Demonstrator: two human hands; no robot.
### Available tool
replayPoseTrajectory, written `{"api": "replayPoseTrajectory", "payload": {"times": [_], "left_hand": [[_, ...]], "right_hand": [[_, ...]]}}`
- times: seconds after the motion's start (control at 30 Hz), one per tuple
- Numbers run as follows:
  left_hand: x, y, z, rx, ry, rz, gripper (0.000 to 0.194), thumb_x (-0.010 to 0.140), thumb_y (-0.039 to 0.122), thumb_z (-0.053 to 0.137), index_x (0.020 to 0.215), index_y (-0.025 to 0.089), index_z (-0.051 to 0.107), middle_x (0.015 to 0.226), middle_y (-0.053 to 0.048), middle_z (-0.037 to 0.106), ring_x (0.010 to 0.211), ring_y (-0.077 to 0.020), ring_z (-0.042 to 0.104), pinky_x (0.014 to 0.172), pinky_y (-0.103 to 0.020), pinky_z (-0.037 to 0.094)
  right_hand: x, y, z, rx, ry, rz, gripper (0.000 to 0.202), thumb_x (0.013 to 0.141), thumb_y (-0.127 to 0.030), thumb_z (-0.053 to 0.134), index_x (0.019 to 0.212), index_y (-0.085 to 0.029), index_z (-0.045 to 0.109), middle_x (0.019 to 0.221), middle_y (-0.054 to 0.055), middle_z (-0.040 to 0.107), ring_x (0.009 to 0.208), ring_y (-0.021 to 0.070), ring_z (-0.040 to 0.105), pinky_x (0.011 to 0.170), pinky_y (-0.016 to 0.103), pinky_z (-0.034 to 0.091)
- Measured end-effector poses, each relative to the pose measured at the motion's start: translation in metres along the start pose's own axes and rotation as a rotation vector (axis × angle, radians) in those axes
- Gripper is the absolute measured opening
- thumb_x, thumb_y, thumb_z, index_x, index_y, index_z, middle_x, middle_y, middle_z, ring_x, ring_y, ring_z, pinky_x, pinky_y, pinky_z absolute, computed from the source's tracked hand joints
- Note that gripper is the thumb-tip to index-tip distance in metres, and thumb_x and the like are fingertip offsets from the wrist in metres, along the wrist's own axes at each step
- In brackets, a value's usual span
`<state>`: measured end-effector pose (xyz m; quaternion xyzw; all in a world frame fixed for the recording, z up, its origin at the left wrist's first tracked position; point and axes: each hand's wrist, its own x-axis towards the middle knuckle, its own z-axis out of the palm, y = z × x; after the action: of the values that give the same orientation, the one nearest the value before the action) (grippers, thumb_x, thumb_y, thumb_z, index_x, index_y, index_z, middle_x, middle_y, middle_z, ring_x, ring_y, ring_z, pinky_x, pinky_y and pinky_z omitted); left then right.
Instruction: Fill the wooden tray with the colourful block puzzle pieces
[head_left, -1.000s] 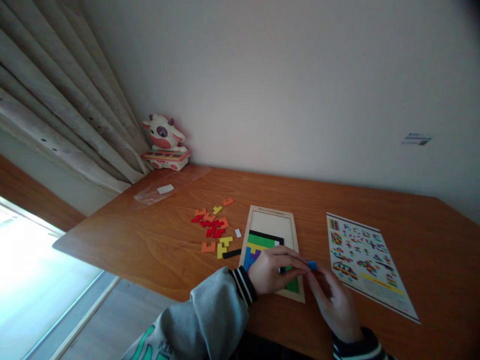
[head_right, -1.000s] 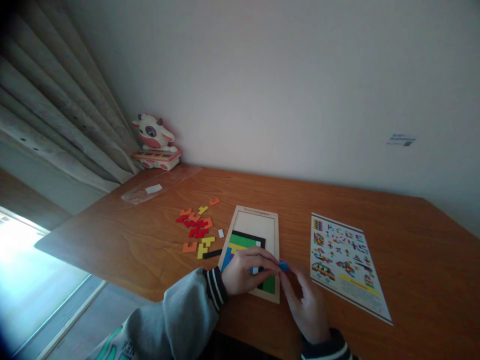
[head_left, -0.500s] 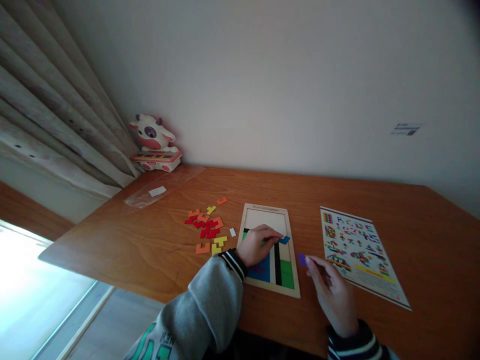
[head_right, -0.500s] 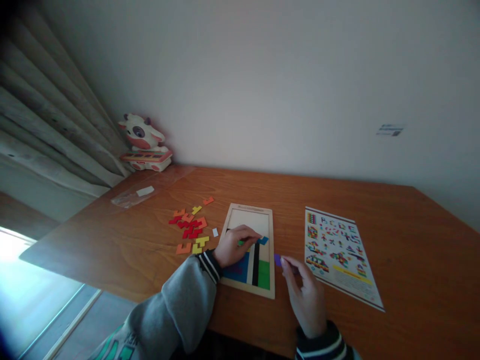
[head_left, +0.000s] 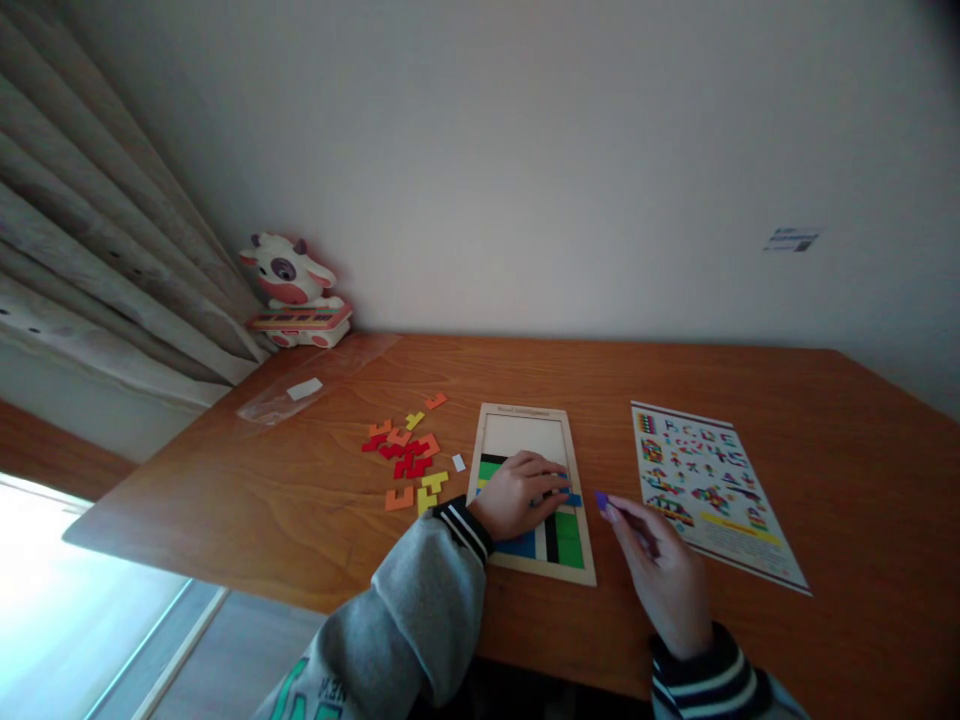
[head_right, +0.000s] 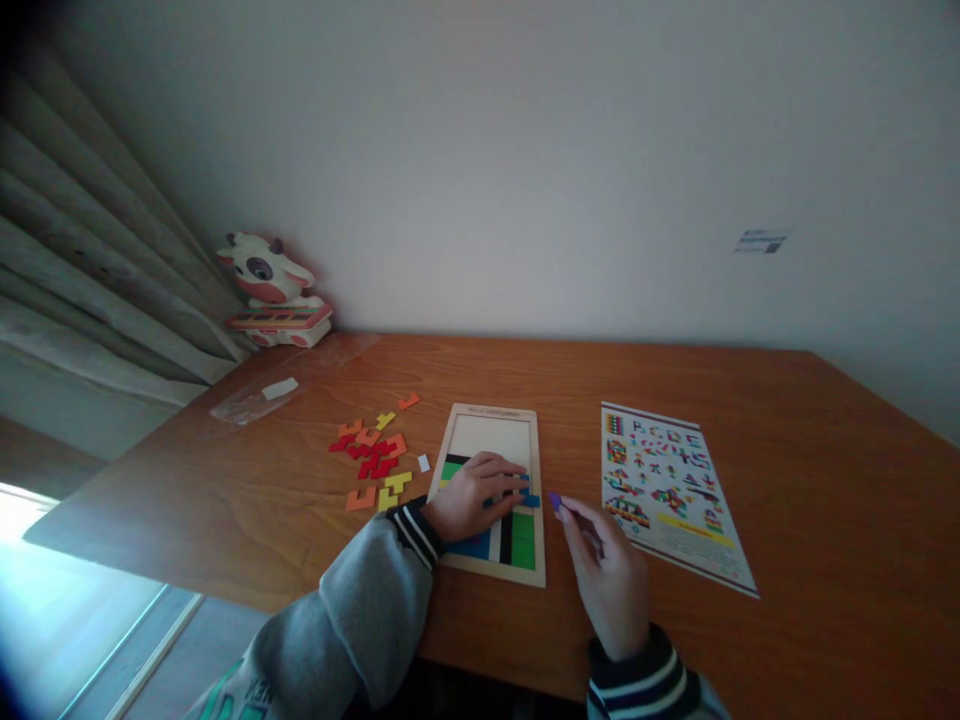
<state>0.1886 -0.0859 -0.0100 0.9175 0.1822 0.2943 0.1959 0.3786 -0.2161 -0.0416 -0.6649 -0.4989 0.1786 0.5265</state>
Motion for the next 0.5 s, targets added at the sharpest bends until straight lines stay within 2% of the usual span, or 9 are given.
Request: {"api": "replayPoseTrajectory", "payload": {"times": [0.07, 0.13, 0.23, 0.33, 0.5], "left_hand": [[-0.003, 0.001, 0.002, 0.117, -0.110, 0.077, 0.029, 0.097, 0.040, 0.054, 0.114, 0.022, 0.069, 0.124, -0.006, 0.068, 0.117, -0.0229, 0.058, 0.100, -0.039, 0.046], [-0.006, 0.002, 0.004, 0.196, -0.168, 0.097, 0.034, 0.097, 0.045, 0.052, 0.116, 0.023, 0.068, 0.125, -0.006, 0.068, 0.119, -0.0253, 0.057, 0.099, -0.042, 0.047], [-0.010, 0.002, 0.005, 0.238, -0.175, 0.096, 0.034, 0.098, 0.045, 0.050, 0.115, 0.022, 0.069, 0.122, -0.006, 0.068, 0.116, -0.0253, 0.058, 0.097, -0.042, 0.047], [-0.012, 0.000, 0.004, 0.235, -0.166, 0.117, 0.033, 0.098, 0.042, 0.050, 0.112, 0.021, 0.071, 0.120, -0.007, 0.069, 0.115, -0.0234, 0.059, 0.098, -0.039, 0.047], [-0.014, -0.002, 0.003, 0.191, -0.147, 0.141, 0.034, 0.099, 0.042, 0.048, 0.108, 0.020, 0.072, 0.118, -0.007, 0.070, 0.113, -0.0216, 0.061, 0.102, -0.037, 0.045]], "right_hand": [[0.000, 0.002, 0.001, 0.000, -0.001, 0.014, 0.034, 0.088, -0.047, 0.061, 0.108, -0.020, 0.067, 0.107, 0.012, 0.074, 0.093, 0.0253, 0.073, 0.085, 0.041, 0.060], [0.000, 0.004, 0.002, 0.018, 0.010, 0.032, 0.037, 0.088, -0.048, 0.062, 0.110, -0.020, 0.066, 0.107, 0.012, 0.074, 0.092, 0.0252, 0.073, 0.083, 0.040, 0.061], [0.001, 0.003, 0.003, 0.018, 0.019, 0.014, 0.035, 0.087, -0.049, 0.062, 0.106, -0.020, 0.067, 0.102, 0.011, 0.075, 0.087, 0.0245, 0.073, 0.078, 0.039, 0.061], [0.002, 0.001, 0.000, -0.080, 0.001, -0.089, 0.029, 0.088, -0.048, 0.061, 0.099, -0.022, 0.071, 0.098, 0.008, 0.075, 0.088, 0.0242, 0.071, 0.083, 0.041, 0.059], [0.004, -0.003, -0.001, -0.145, -0.012, -0.154, 0.029, 0.091, -0.046, 0.058, 0.105, -0.024, 0.071, 0.104, 0.007, 0.074, 0.094, 0.0239, 0.070, 0.087, 0.041, 0.057]]}}
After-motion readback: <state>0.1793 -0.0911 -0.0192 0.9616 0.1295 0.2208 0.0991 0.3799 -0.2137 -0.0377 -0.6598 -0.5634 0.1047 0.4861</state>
